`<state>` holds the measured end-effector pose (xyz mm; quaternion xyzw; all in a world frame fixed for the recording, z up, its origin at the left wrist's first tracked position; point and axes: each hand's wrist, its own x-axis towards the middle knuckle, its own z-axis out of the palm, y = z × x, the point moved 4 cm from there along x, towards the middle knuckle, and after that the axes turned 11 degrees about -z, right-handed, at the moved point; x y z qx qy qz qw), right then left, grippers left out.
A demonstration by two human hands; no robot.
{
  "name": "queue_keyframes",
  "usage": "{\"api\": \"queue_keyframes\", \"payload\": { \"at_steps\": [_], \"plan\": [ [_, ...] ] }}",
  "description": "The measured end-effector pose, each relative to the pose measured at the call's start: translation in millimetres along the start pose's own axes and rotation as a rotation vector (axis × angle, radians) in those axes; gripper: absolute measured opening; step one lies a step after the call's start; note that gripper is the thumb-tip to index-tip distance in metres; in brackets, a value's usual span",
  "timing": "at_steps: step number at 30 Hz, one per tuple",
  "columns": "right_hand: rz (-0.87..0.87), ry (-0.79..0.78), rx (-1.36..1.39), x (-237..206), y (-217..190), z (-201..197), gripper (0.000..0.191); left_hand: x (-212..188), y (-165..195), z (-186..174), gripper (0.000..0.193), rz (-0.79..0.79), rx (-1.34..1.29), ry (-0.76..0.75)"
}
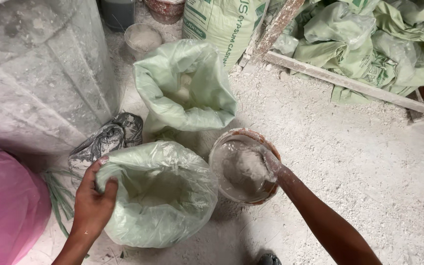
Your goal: The person brushes a liquid onto a green square mold, then walks to a tap to fill a bucket with water. They scoop white powder from a sack into the bucket and mix it by hand to prepare a gypsum slurry.
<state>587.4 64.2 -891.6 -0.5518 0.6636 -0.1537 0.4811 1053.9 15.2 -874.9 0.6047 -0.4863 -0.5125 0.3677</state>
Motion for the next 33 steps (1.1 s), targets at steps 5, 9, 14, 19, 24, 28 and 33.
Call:
{"api": "queue_keyframes", "payload": {
  "at_steps": [5,9,14,19,24,28,33],
  "plan": [
    [0.039,0.0,-0.082,12,16,-13,0.038,-5,3,3,0.055,-0.045,-0.01,-0.04],
    [0.043,0.028,-0.42,9,-18,-30,0.038,-12,13,5,0.058,-0.026,0.082,-0.052],
    [-0.311,0.012,-0.438,-4,-97,30,0.03,-28,29,17,0.061,-0.053,0.167,-0.121],
    [-0.711,-0.529,-0.284,34,-145,193,0.029,-45,42,38,0.06,-0.179,0.291,-0.205],
    [-0.363,-0.255,0.049,109,-144,189,0.031,-63,71,28,0.06,-0.045,0.232,-0.171],
    [-0.36,-0.033,0.343,138,-161,151,0.032,-77,78,4,0.07,-0.058,0.192,-0.153],
    [-0.29,0.033,0.494,132,-156,159,0.034,-56,73,16,0.06,0.004,0.261,-0.197]
  ]
}}
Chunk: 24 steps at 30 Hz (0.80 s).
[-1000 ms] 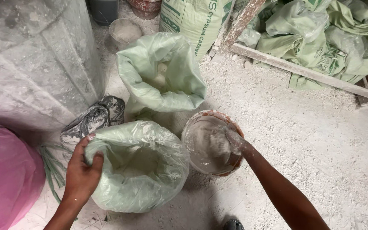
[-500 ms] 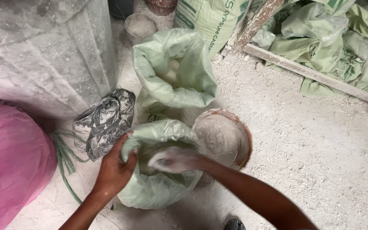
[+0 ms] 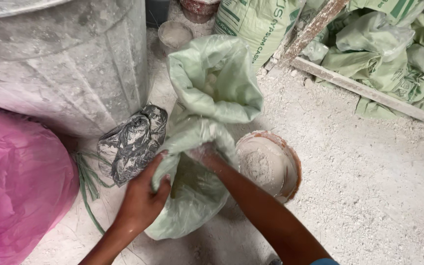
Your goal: The person brushes a liquid onto a green square mold, then walks to a tap to fill a bucket with water. They scoop white powder from a sack into the bucket and mix it by hand to prepare a gypsum slurry.
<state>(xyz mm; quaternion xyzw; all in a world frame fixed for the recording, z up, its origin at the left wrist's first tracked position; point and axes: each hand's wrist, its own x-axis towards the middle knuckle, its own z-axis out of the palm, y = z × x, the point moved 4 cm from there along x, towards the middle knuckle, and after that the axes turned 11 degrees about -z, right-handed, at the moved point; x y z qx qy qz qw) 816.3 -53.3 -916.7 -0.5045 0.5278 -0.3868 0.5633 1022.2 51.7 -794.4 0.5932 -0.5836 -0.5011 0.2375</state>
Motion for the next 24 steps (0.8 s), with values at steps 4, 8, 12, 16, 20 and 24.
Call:
{"api": "queue_keyframes", "payload": {
  "at_steps": [4,8,12,16,20,24],
  "plan": [
    [0.071,0.015,0.136,-4,31,22,0.036,7,-4,20,0.059,0.259,0.002,-0.001],
    [0.038,0.195,0.295,15,57,39,0.038,6,-21,28,0.06,0.123,-0.016,-0.081],
    [0.1,0.225,0.405,12,88,56,0.04,8,-24,21,0.053,0.164,-0.064,-0.039],
    [0.234,0.136,0.489,-17,123,76,0.042,13,-35,21,0.052,0.06,-0.083,-0.045],
    [0.313,0.077,0.544,-52,147,90,0.044,19,-49,28,0.051,0.028,-0.114,-0.049],
    [0.325,0.135,0.557,-74,156,82,0.046,24,-54,35,0.049,0.063,-0.122,-0.041]
  ]
}}
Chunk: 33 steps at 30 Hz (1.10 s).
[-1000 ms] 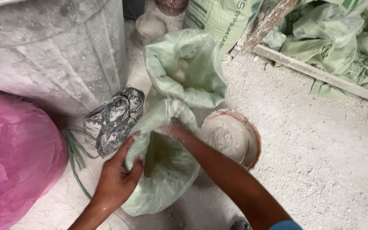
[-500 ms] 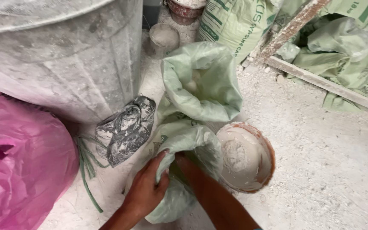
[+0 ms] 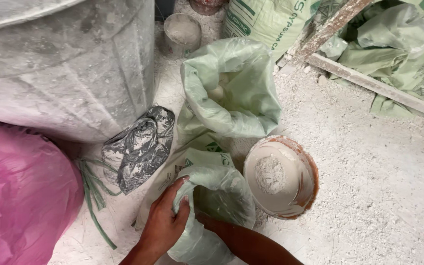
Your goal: The person brushes a liquid onto a green square mold, then walks to a tap to fill a bucket with water. They scoop white powder from a sack into the bucket and mix it by hand to prepare a gypsum slurry.
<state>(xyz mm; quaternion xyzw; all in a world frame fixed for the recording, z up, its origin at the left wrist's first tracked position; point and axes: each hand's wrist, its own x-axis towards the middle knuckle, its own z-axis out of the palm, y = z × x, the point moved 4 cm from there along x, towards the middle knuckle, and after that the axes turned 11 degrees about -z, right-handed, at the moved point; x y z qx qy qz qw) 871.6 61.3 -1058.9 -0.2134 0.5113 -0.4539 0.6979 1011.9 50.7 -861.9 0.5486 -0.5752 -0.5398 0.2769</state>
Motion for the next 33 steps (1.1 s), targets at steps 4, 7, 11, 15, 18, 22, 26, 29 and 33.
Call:
{"api": "queue_keyframes", "payload": {
  "at_steps": [4,7,11,15,18,22,26,29,33],
  "plan": [
    [-0.038,0.099,-0.023,-1,-4,-12,0.048,0,14,-2,0.048,0.292,0.008,0.073],
    [-0.055,0.12,-0.084,1,-9,-11,0.05,6,1,-1,0.057,-0.118,-0.016,-0.047],
    [0.03,-0.079,-0.199,-6,-21,7,0.052,7,4,-6,0.053,-0.102,-0.027,-0.027],
    [0.184,-0.402,-0.355,-30,-50,23,0.054,9,-3,-12,0.057,-0.184,-0.003,-0.037],
    [0.198,-0.496,-0.383,-51,-90,16,0.056,15,-5,-23,0.055,-0.127,-0.095,0.011],
    [0.147,-0.441,-0.352,-82,-151,-29,0.058,28,-9,-45,0.053,-0.139,-0.058,0.144],
    [0.093,-0.244,-0.307,-116,-206,-122,0.06,27,-9,-72,0.047,0.003,-0.059,0.341],
    [0.058,-0.057,-0.256,-112,-226,-190,0.062,16,-10,-90,0.04,0.147,-0.089,0.43],
    [0.038,0.147,-0.178,-97,-221,-246,0.064,7,-23,-120,0.035,0.076,-0.135,0.453]
  ]
}}
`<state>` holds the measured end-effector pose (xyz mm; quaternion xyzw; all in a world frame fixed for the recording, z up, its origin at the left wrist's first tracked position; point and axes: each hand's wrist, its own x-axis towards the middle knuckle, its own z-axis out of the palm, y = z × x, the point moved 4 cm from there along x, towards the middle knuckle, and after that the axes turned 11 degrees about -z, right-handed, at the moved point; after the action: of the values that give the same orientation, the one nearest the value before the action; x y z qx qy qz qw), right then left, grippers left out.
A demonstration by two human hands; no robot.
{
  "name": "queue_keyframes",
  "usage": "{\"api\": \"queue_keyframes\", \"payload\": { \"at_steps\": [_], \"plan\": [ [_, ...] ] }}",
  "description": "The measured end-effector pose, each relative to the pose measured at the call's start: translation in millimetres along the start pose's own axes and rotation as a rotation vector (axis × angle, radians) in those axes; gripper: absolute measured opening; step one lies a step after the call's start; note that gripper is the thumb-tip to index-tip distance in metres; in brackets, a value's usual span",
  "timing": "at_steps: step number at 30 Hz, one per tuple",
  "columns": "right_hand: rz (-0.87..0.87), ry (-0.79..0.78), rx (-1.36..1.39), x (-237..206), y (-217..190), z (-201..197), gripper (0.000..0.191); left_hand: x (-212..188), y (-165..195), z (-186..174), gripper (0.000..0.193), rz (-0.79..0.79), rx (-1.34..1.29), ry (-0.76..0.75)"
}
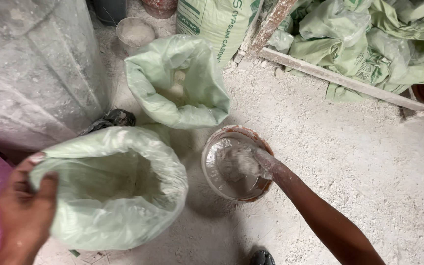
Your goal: The person brushes a liquid onto a green square mold, then walks to a tap to fill a bucket with water. They scoop white powder from a sack into the bucket and mix it by hand to prepare a gypsum slurry.
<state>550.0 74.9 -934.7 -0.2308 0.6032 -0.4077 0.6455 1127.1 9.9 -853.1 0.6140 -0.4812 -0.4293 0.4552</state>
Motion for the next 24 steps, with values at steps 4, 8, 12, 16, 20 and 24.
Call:
{"api": "queue_keyframes", "payload": {
  "at_steps": [4,8,12,16,20,24],
  "plan": [
    [-0.113,-0.015,-0.433,7,-8,-18,0.059,23,4,-22,0.034,0.035,0.026,0.05],
    [-0.195,-0.072,-1.151,12,-19,-15,0.042,40,19,-28,0.026,0.092,0.395,0.094],
    [-0.435,-0.105,-2.059,15,1,10,0.028,19,42,-16,0.039,0.373,0.752,0.237],
    [-0.539,-0.248,-1.586,4,27,24,0.023,-50,55,36,0.036,0.666,0.862,0.204],
    [-0.508,-0.185,-1.501,-4,18,16,0.02,-135,40,125,0.033,0.543,0.841,-0.796],
    [-1.093,-0.06,-1.507,-14,-13,16,0.018,-150,16,165,0.058,0.4,0.987,-1.17]
  ]
}}
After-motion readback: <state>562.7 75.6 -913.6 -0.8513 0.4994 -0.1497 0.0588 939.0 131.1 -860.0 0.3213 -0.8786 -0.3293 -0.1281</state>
